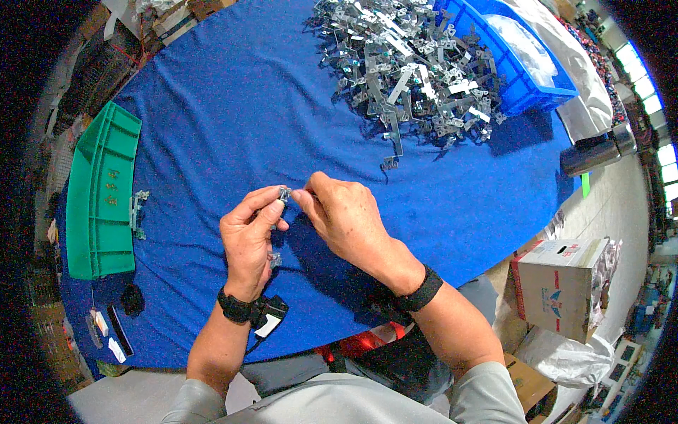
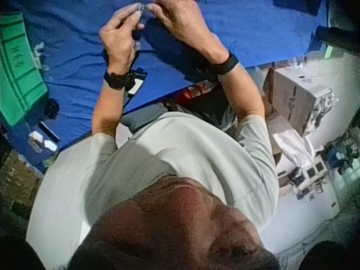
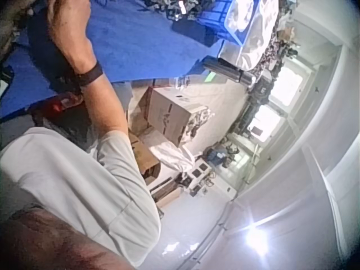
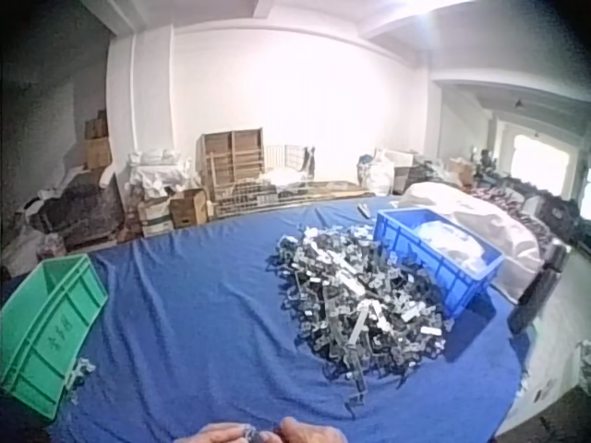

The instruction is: Manually assemble metal hinges by fitting pieces together and checking the joint.

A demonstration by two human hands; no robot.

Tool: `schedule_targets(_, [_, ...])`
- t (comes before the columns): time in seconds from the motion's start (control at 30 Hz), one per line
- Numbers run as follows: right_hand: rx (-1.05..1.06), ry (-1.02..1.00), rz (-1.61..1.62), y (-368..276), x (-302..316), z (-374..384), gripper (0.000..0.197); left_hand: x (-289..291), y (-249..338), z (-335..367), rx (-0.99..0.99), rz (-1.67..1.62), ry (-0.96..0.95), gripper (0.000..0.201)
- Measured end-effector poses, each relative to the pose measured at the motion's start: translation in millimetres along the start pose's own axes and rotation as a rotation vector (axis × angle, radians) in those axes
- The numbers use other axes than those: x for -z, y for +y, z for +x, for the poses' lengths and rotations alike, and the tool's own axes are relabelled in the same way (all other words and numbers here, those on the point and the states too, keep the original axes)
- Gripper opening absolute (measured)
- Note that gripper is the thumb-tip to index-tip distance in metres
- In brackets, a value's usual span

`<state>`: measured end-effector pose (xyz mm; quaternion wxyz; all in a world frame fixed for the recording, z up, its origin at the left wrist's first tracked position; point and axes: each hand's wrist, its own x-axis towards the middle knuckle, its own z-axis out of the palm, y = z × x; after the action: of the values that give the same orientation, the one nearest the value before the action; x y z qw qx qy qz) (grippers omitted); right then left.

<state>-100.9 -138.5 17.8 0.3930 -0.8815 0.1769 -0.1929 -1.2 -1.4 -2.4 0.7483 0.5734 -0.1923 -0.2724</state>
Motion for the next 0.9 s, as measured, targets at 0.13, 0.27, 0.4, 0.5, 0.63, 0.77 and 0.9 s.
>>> schedule_targets(0.13, [0.009,0.069,0.107,-3.0,-3.2,0.0,0.026,0.4,-0.5,0.4,0.001,0.001,0.003,0.017])
schedule_targets(0.27, [-0.033,-0.043,-0.042,-6.9,5.5,0.8,0.024,0.5,0.0,-0.3,-0.004,0.004,0.01,0.017])
schedule_targets(0.4, [0.026,0.057,0.062,1.3,-3.0,0.4,0.027,-0.6,-0.2,-0.1,0.0,0.008,0.002,0.017])
schedule_targets(0.5, [0.006,0.049,0.068,-3.9,0.0,0.5,0.026,0.1,-0.3,0.1,-0.001,0.007,0.007,0.017])
schedule_targets(0.63, [-0.036,-0.076,-0.118,-0.5,5.1,0.6,0.022,-1.7,1.1,-0.6,0.003,0.014,0.018,0.017])
schedule_targets(0.77, [0.005,0.043,0.065,-3.0,0.5,-0.5,0.024,-0.6,0.0,0.4,0.005,-0.004,0.0,0.017])
schedule_targets(0.9, [-0.025,-0.028,0.013,-5.9,4.7,0.2,0.021,0.2,-0.7,0.0,-0.002,-0.006,0.01,0.017])
